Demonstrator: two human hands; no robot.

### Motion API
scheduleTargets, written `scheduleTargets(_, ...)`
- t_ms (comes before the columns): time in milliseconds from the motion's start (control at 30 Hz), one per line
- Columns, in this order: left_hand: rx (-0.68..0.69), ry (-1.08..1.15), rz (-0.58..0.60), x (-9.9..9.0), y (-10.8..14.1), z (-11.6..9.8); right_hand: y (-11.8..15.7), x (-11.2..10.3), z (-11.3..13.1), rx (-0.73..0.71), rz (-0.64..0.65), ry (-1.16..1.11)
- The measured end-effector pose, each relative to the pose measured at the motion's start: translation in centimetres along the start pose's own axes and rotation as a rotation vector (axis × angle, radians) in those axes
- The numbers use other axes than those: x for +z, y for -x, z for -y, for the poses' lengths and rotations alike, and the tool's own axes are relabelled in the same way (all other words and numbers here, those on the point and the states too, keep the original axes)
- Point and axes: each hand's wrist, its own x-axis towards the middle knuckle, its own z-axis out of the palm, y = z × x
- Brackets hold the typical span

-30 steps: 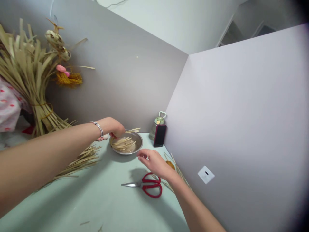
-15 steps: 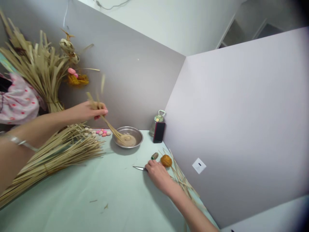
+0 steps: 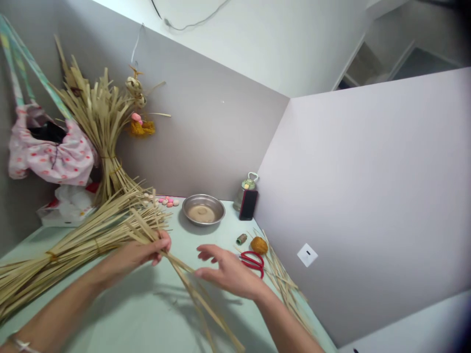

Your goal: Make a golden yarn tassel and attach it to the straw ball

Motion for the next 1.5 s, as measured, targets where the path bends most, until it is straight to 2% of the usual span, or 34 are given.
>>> scheduleTargets(67, -0.01, 0.038, 0.044, 1.1, -0.6, 2.3, -0.5, 2.2, -0.1, 0.085, 0.138, -0.096)
scheduleTargets(133, -0.023, 0.084, 0.013, 2.0, -1.2, 4.3, -1.1, 4.0, -1.0, 0.149, 0.16, -0.223)
scheduleTargets(233, -0.047, 0.161, -0.08, 3.1, -1.4, 6.5, -1.8, 5.4, -2.8, 0.246, 0.043, -0.45)
scheduleTargets(333, -0.101, 0.205, -0.093, 4.1, -0.9, 8.0, -2.2, 5.7, -3.9, 0.3, -0.061, -0.533)
scheduleTargets(467, -0.125, 0.239, -0.066, 5.5, -0.8, 9.0, -2.3, 5.9, -4.0, 0.296, -0.107, -0.553)
scheduleTargets(567, -0.13, 0.243, -0.096, 6.0, -1.1, 9.0, -2.3, 6.5, -3.7, 0.248, -0.09, -0.554)
scheduleTargets(700, -0.154, 0.226, -0.154, 5.8, -1.0, 8.6, -2.4, 6.9, -4.0, 0.199, -0.094, -0.359)
scheduleTargets(867, -0.131, 0.226, -0.22, 5.0, -0.5, 8.1, -2.6, 5.9, -4.9, 0.208, -0.153, -0.174)
scheduleTargets(1000, -0.101, 0.211, -0.238, 3.4, -0.2, 7.5, -2.1, 3.5, -5.7, 0.229, -0.22, 0.001)
scheduleTargets(1133, -0.107, 0.145, -0.187, 1.3, 0.6, 7.0, -0.9, 0.5, -6.0, 0.269, -0.4, 0.228)
scheduleTargets(1233, -0.124, 0.089, -0.125, 0.8, 1.3, 6.9, -0.1, -0.2, -5.2, 0.24, -0.494, 0.392)
scheduleTargets(1267, -0.125, 0.078, -0.109, 0.9, 1.5, 6.9, 0.1, 0.1, -4.7, 0.21, -0.468, 0.378)
scheduleTargets(1333, -0.119, 0.068, -0.091, 1.4, 1.7, 6.8, 0.4, 1.5, -3.6, 0.151, -0.311, 0.195)
scheduleTargets(1433, -0.104, 0.07, -0.089, 2.4, 1.9, 6.8, 0.7, 5.1, -2.2, 0.157, -0.036, -0.107)
scheduleTargets(1500, -0.095, 0.058, -0.091, 2.6, 2.0, 6.8, 0.8, 7.2, -1.8, 0.146, 0.041, -0.193)
